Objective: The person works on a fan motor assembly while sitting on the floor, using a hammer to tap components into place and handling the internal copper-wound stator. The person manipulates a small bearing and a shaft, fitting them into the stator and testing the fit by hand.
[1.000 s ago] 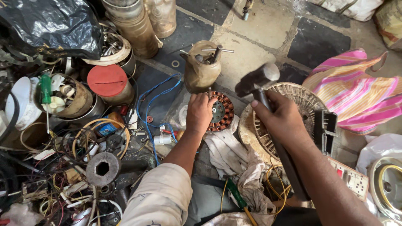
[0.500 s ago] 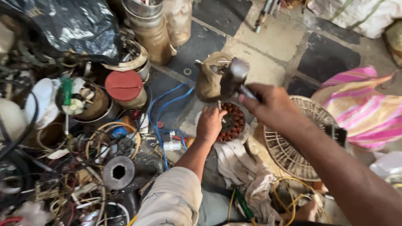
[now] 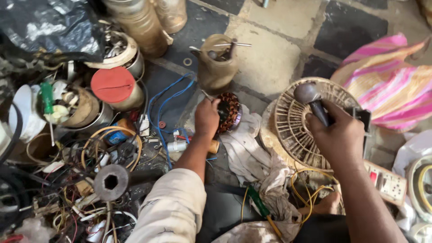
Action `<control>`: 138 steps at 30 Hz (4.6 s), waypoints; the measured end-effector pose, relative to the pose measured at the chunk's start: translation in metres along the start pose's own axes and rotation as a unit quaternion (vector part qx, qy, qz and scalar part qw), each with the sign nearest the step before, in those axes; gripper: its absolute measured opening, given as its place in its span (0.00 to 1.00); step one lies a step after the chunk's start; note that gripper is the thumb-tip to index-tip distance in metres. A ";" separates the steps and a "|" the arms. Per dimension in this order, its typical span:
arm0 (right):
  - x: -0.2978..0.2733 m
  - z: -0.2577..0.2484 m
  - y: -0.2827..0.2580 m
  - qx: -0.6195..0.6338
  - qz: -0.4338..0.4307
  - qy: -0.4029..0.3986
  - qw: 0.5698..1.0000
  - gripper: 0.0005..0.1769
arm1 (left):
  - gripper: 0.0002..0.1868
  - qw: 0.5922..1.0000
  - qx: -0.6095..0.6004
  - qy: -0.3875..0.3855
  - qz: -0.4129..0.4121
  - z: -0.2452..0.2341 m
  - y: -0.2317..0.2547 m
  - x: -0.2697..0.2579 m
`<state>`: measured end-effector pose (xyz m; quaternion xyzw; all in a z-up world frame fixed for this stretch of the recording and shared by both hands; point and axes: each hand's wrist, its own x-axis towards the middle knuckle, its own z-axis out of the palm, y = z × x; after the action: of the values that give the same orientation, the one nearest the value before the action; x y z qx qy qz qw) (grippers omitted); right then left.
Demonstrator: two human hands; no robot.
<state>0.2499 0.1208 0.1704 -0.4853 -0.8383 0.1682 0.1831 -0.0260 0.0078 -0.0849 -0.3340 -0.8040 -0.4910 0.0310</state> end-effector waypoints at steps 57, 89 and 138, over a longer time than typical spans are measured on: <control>-0.197 -0.081 -0.006 0.784 -0.153 -0.199 0.568 0.65 | 0.13 0.695 -0.608 -0.092 -0.372 -0.226 0.361 -0.162; -0.215 -0.107 0.078 0.777 -0.115 -0.058 0.617 0.64 | 0.17 0.746 -0.533 -0.133 -0.377 -0.160 0.416 -0.200; -0.235 -0.116 -0.046 0.150 -0.265 0.125 0.944 0.28 | 0.33 0.607 -0.729 -0.216 -0.231 -0.197 0.319 -0.174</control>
<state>0.3783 -0.0942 0.2594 -0.2299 -0.8721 0.1751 0.3950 0.2349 -0.1455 0.1967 -0.1454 -0.2143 -0.8192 -0.5118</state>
